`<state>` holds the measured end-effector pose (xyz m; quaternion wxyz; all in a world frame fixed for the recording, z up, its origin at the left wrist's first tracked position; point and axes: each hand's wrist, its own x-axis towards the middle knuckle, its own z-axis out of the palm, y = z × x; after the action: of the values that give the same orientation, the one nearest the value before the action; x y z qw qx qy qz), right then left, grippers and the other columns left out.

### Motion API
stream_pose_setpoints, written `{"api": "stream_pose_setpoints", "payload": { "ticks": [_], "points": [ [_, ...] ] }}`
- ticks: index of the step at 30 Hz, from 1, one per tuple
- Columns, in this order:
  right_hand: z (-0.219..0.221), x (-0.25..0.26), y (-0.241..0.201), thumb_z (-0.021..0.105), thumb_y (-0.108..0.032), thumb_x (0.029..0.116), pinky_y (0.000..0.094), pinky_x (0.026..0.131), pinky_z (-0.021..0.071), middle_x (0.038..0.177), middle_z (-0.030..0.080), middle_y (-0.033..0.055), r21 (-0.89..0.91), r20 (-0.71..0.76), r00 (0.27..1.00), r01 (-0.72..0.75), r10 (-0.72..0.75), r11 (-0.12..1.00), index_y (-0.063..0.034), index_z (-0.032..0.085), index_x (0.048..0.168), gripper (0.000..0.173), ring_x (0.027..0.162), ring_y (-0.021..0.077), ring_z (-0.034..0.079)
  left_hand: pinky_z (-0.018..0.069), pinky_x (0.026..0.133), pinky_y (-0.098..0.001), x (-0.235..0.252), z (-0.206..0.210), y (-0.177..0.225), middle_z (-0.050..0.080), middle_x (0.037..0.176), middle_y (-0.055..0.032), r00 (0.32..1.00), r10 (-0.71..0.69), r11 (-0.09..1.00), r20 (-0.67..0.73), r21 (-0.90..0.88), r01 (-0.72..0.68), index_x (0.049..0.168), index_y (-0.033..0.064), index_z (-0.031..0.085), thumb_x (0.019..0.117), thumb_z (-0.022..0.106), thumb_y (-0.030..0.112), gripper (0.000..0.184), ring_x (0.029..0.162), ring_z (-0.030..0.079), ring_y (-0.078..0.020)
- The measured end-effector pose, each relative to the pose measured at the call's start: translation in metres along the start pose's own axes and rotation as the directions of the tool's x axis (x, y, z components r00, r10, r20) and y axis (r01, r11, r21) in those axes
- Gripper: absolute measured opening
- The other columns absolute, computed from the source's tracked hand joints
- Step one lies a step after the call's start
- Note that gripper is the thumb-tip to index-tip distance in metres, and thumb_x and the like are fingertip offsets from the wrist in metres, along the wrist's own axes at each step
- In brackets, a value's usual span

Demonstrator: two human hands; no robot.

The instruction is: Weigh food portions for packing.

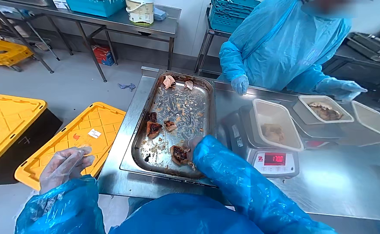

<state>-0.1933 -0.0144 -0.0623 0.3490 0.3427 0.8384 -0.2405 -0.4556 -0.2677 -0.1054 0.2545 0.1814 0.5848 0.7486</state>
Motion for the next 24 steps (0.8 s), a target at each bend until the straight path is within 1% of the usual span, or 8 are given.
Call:
{"api": "stream_pose_setpoints", "payload": {
  "ticks": [2, 4, 6, 9, 13, 16, 20, 24],
  "points": [
    [-0.003, 0.003, -0.009, 0.064, -0.013, 0.1005, 0.0558, 0.114, 0.0392, 0.148, 0.052, 0.0262, -0.103, 0.117, 0.993, -0.022, 0.034, 0.994, 0.0010, 0.051, 0.145, 0.049, 0.140, 0.0401, 0.048, 0.0594, 0.063, -0.0204, 0.001, 0.001, 0.000, 0.076, 0.094, -0.0022, 1.000, -0.004, 1.000, 0.008, -0.005, 0.004, 0.097, 0.0094, 0.057, 0.1001, 0.044, 0.001, 0.016, 0.067, 0.071, -0.0094],
    [0.012, 0.010, -0.002, 0.067, -0.020, 0.0982, 0.0580, 0.109, 0.0436, 0.137, 0.061, 0.0246, -0.084, 0.058, 0.998, -0.012, 0.017, 0.996, 0.0004, 0.059, 0.136, 0.044, 0.131, 0.0390, 0.057, 0.0594, 0.062, -0.0207, 0.001, 0.003, 0.000, 0.075, 0.093, -0.0021, 1.000, -0.014, 1.000, -0.011, -0.011, 0.014, 0.097, 0.0092, 0.058, 0.1006, 0.044, 0.000, 0.017, 0.067, 0.070, -0.0094],
    [0.029, 0.016, -0.011, 0.066, -0.022, 0.0995, 0.0593, 0.105, 0.0458, 0.130, 0.065, 0.0250, -0.147, 0.050, 0.998, -0.016, 0.024, 0.989, 0.0018, 0.064, 0.130, 0.039, 0.126, 0.0397, 0.060, 0.0600, 0.063, -0.0214, 0.000, 0.003, -0.001, 0.075, 0.094, -0.0015, 0.999, -0.024, 1.000, -0.023, -0.010, 0.023, 0.098, 0.0094, 0.059, 0.1003, 0.044, 0.000, 0.018, 0.068, 0.071, -0.0096],
    [0.029, 0.015, -0.026, 0.061, -0.015, 0.1016, 0.0592, 0.106, 0.0451, 0.136, 0.061, 0.0275, -0.244, 0.144, 0.988, -0.022, 0.059, 0.969, 0.0063, 0.062, 0.130, 0.035, 0.130, 0.0413, 0.058, 0.0598, 0.063, -0.0211, 0.000, 0.010, 0.002, 0.075, 0.093, -0.0015, 0.999, -0.038, 0.999, -0.030, 0.011, 0.038, 0.099, 0.0086, 0.059, 0.1008, 0.044, -0.001, 0.018, 0.068, 0.071, -0.0096],
    [0.021, 0.007, -0.038, 0.047, -0.009, 0.1075, 0.0550, 0.110, 0.0417, 0.143, 0.056, 0.0279, -0.324, 0.246, 0.964, -0.018, 0.102, 0.946, 0.0100, 0.059, 0.131, 0.032, 0.137, 0.0396, 0.052, 0.0599, 0.064, -0.0207, 0.000, 0.008, -0.001, 0.076, 0.093, -0.0010, 0.999, -0.033, 0.999, -0.018, 0.020, 0.034, 0.102, 0.0087, 0.059, 0.1007, 0.045, 0.000, 0.016, 0.068, 0.072, -0.0092],
    [0.023, 0.005, -0.042, 0.045, -0.010, 0.1080, 0.0541, 0.111, 0.0415, 0.143, 0.056, 0.0279, -0.282, 0.221, 0.964, -0.085, 0.151, 0.956, 0.0113, 0.059, 0.130, 0.034, 0.137, 0.0390, 0.052, 0.0594, 0.063, -0.0203, -0.002, 0.006, -0.002, 0.075, 0.093, -0.0015, 1.000, -0.016, 1.000, -0.013, 0.007, 0.017, 0.101, 0.0079, 0.059, 0.1007, 0.046, 0.001, 0.014, 0.068, 0.071, -0.0089],
    [0.021, -0.020, -0.039, 0.038, -0.011, 0.1109, 0.0525, 0.117, 0.0345, 0.151, 0.049, 0.0278, -0.040, 0.172, 0.975, -0.133, 0.138, 0.990, 0.0105, 0.050, 0.142, 0.040, 0.143, 0.0381, 0.046, 0.0597, 0.062, -0.0211, -0.002, 0.000, -0.007, 0.075, 0.093, -0.0003, 1.000, 0.015, 1.000, 0.008, -0.017, -0.015, 0.100, 0.0100, 0.059, 0.1007, 0.047, 0.005, 0.013, 0.067, 0.070, -0.0089],
    [0.000, -0.055, -0.022, 0.050, -0.008, 0.1065, 0.0585, 0.113, 0.0386, 0.147, 0.054, 0.0275, -0.074, 0.097, 0.994, -0.036, 0.043, 0.997, 0.0010, 0.048, 0.149, 0.044, 0.138, 0.0417, 0.051, 0.0600, 0.064, -0.0213, 0.009, -0.008, -0.018, 0.076, 0.092, 0.0004, 0.992, 0.043, 0.999, 0.116, -0.037, -0.038, 0.099, 0.0138, 0.061, 0.1023, 0.046, 0.008, 0.016, 0.069, 0.071, -0.0091]
  ]
}}
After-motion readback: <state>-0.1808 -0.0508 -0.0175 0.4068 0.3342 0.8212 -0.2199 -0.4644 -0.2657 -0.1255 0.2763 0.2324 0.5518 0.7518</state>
